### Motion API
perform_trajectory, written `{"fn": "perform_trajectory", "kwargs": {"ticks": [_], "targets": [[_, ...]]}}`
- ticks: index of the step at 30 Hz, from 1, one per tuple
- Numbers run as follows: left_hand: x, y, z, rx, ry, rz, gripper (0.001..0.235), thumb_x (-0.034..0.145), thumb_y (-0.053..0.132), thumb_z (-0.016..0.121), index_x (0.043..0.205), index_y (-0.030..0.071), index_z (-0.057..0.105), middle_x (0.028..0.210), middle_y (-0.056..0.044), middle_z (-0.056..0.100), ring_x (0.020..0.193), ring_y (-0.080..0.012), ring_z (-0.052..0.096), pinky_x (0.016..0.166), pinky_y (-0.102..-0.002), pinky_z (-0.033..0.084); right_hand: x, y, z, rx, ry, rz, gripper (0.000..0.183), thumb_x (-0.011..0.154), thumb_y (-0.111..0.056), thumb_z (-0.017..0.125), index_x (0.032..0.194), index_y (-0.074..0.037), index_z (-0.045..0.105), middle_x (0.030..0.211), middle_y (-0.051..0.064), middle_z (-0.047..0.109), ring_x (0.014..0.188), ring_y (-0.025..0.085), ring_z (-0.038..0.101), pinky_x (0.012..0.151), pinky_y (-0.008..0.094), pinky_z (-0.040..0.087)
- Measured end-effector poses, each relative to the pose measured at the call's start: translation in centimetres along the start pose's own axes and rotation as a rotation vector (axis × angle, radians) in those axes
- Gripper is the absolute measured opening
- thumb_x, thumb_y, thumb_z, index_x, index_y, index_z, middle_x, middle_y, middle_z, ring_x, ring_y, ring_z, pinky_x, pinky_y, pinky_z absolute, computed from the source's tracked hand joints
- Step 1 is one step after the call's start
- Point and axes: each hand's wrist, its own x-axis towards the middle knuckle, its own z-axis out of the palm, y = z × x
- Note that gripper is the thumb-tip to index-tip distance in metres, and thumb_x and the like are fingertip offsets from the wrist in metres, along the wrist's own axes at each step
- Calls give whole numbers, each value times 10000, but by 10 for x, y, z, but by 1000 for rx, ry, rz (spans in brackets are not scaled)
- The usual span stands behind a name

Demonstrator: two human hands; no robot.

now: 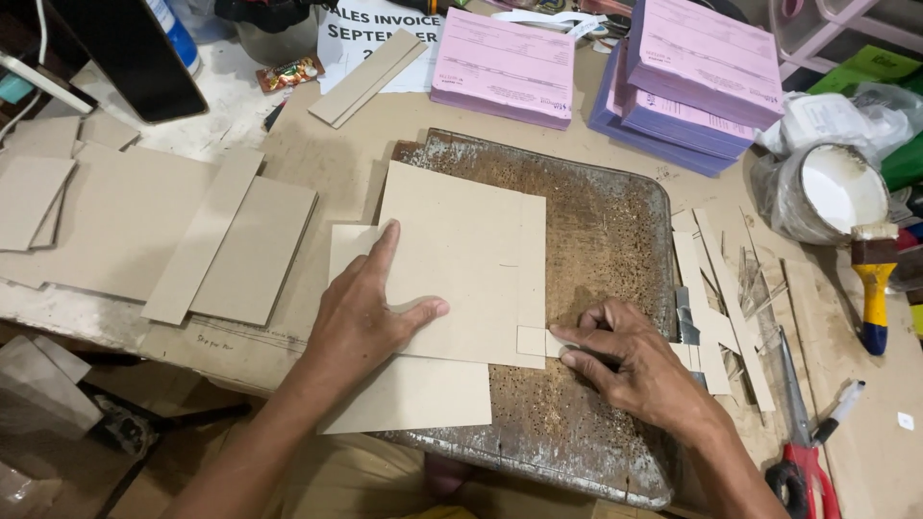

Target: Measuring and cutting cardboard sheets to organize and support stacks of printed pink forms.

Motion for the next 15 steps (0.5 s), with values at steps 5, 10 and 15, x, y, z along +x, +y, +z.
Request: {"fn": "perform_trajectory", "kwargs": {"ticks": [5, 10, 15], "targets": [[-1, 6, -4, 15, -32, -24, 1129, 792, 539, 783, 1643, 143, 156, 1595, -212, 354, 1447, -379, 377, 1141, -506, 347, 1, -16, -6, 16, -18, 46, 456, 894, -352, 723, 1341, -263, 704, 923, -55, 552, 918, 136, 527, 826, 345, 525], [-4, 18, -9, 17, -46, -103, 1136, 770, 506, 816, 1640, 177, 165, 1634, -142, 321, 1474, -339, 355, 1155, -504, 350, 1, -17, -7, -2, -14, 38, 477, 886, -343, 747, 1356, -277, 695, 886, -47, 498, 872, 152, 482, 805, 345, 484], [-5, 16, -9, 1, -13, -81, 1143, 723, 508, 844, 1622, 158, 230, 1632, -120, 342, 1489, -297, 346, 1167, -448, 322, 1, -19, -8, 25, -8, 47, 451, 888, -330, 749, 1336, -283, 713, 868, -44, 478, 853, 155, 469, 777, 339, 487]]}}
